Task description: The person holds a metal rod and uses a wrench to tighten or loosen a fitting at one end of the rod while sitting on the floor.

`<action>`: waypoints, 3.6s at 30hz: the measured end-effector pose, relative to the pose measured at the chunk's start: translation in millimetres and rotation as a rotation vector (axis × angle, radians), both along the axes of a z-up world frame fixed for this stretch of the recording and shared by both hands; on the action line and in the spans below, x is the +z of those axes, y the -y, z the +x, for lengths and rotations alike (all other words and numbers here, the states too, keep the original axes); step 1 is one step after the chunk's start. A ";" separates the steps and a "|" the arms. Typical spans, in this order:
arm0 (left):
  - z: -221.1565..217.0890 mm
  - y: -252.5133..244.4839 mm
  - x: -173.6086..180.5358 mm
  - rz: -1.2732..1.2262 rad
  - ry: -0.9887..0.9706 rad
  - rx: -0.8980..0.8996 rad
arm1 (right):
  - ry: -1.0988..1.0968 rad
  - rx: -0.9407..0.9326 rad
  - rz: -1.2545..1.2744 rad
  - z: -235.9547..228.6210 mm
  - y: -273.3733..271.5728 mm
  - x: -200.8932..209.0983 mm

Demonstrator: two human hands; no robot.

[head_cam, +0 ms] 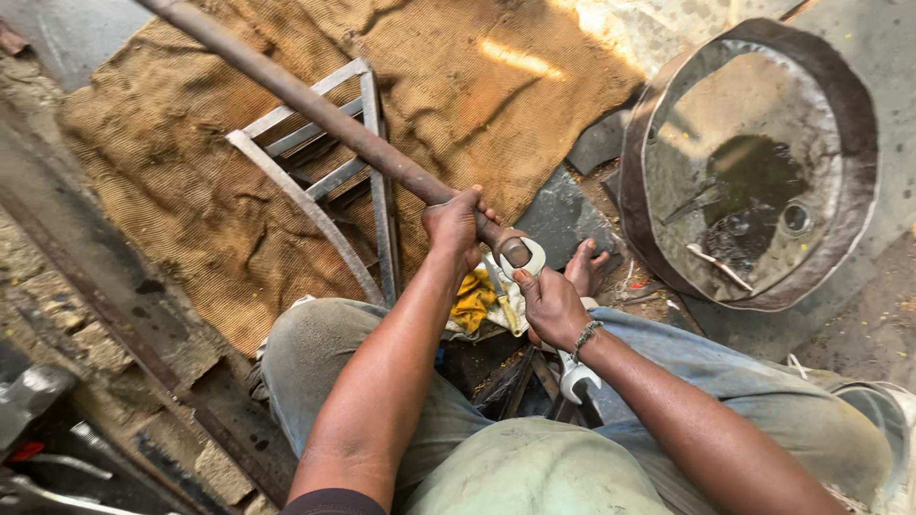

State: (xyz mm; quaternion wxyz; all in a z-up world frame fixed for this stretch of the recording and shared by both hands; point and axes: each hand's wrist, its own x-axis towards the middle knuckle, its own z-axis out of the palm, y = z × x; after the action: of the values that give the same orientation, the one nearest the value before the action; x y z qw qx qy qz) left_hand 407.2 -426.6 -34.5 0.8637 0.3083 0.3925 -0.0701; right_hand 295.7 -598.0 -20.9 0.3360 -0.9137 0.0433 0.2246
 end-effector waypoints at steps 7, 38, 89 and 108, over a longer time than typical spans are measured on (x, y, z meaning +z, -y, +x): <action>1.9 -10.1 0.1 0.067 -0.066 -0.103 | -0.004 0.448 -0.279 45.1 4.2 63.6; -13.8 -16.2 -9.4 -0.020 -0.056 -0.146 | -0.020 0.531 -0.144 47.9 2.0 88.4; -6.0 -17.7 -5.3 -0.103 0.060 -0.135 | -0.088 0.615 -0.214 106.3 27.2 98.4; -4.9 -22.9 -14.3 -0.088 0.050 -0.165 | 0.271 0.934 -0.381 137.7 13.6 114.8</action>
State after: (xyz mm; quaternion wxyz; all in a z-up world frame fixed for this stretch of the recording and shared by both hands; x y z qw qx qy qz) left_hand 402.3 -403.7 -48.8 0.8771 0.3030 0.3408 -0.1506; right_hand 433.4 -611.6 93.9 0.0305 -0.9014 -0.3725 0.2185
